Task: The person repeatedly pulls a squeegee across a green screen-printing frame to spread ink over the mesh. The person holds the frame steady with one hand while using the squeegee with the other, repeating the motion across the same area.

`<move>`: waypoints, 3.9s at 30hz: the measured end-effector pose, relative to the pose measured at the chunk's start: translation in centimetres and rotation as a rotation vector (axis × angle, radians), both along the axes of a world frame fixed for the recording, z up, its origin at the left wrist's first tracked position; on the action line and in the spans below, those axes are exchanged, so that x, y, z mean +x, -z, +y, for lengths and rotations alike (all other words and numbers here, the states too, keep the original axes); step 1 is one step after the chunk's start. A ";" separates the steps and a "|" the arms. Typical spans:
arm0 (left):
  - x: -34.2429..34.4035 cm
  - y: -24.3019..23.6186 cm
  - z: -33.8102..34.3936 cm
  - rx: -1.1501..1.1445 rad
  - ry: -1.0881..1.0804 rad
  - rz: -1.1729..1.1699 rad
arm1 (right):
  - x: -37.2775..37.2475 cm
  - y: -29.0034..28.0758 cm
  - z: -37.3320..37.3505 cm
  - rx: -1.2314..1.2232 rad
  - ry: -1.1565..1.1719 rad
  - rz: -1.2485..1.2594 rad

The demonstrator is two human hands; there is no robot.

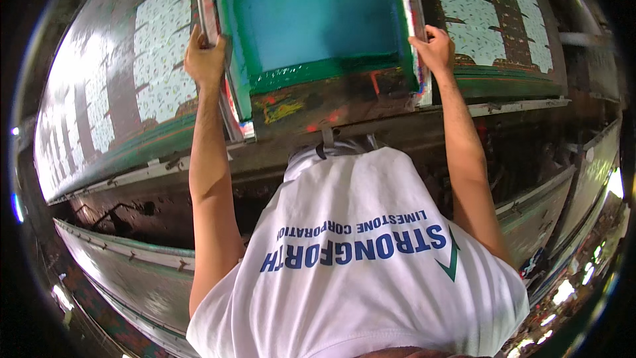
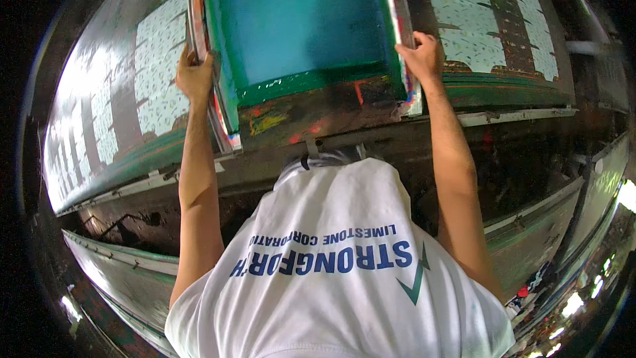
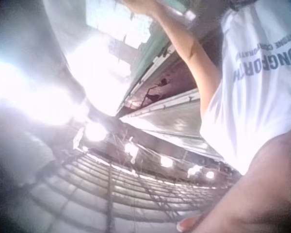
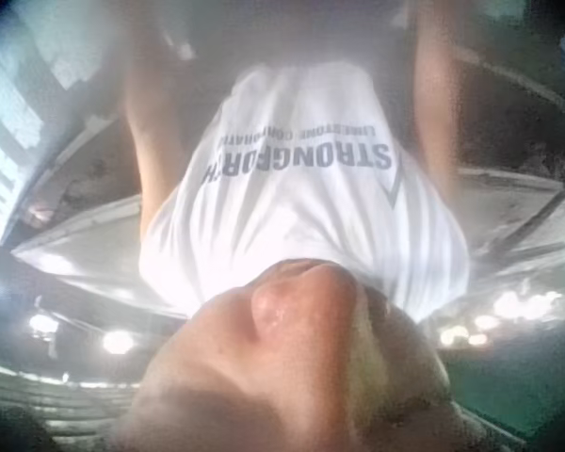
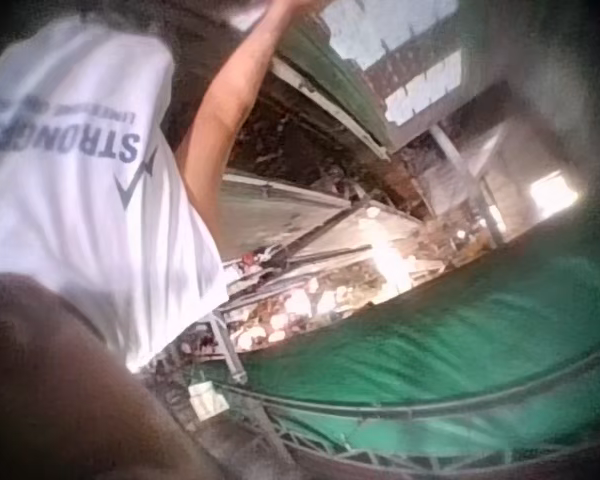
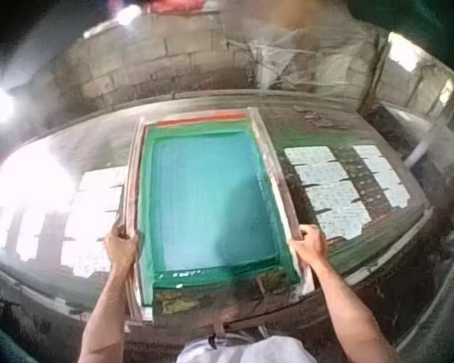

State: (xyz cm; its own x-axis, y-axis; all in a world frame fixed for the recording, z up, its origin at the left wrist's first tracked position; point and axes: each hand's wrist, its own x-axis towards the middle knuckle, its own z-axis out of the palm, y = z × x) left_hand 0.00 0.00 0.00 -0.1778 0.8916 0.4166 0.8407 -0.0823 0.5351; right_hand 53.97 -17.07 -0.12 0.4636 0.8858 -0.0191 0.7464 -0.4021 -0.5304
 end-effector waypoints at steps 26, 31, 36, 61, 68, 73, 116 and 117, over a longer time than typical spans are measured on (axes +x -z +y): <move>0.2 2.8 -0.3 -0.043 0.189 0.123 | -16.0 -5.5 -6.8 0.332 -1.049 0.294; 0.3 3.1 -0.3 0.014 0.202 0.081 | -18.9 -5.6 -6.7 0.106 -1.233 -0.243; 0.0 3.8 0.4 0.037 0.187 0.101 | -19.7 -7.6 -5.5 0.078 -1.249 -0.242; 0.2 4.3 0.2 -0.013 0.134 0.023 | -23.7 -6.1 -2.8 0.046 -0.710 -0.329; 0.1 3.5 -0.3 -0.020 0.174 0.032 | -22.8 -3.1 5.4 0.151 -0.600 -0.385; 0.4 2.5 -0.2 -0.107 0.168 0.065 | -19.9 -1.7 18.9 0.217 -0.592 -0.366; 0.2 3.5 0.2 -0.048 0.215 0.096 | -20.8 -7.0 9.7 -0.059 -0.728 -0.192; 0.1 3.7 0.2 -0.051 0.217 0.086 | -21.3 -7.1 7.2 -0.070 -0.721 -0.192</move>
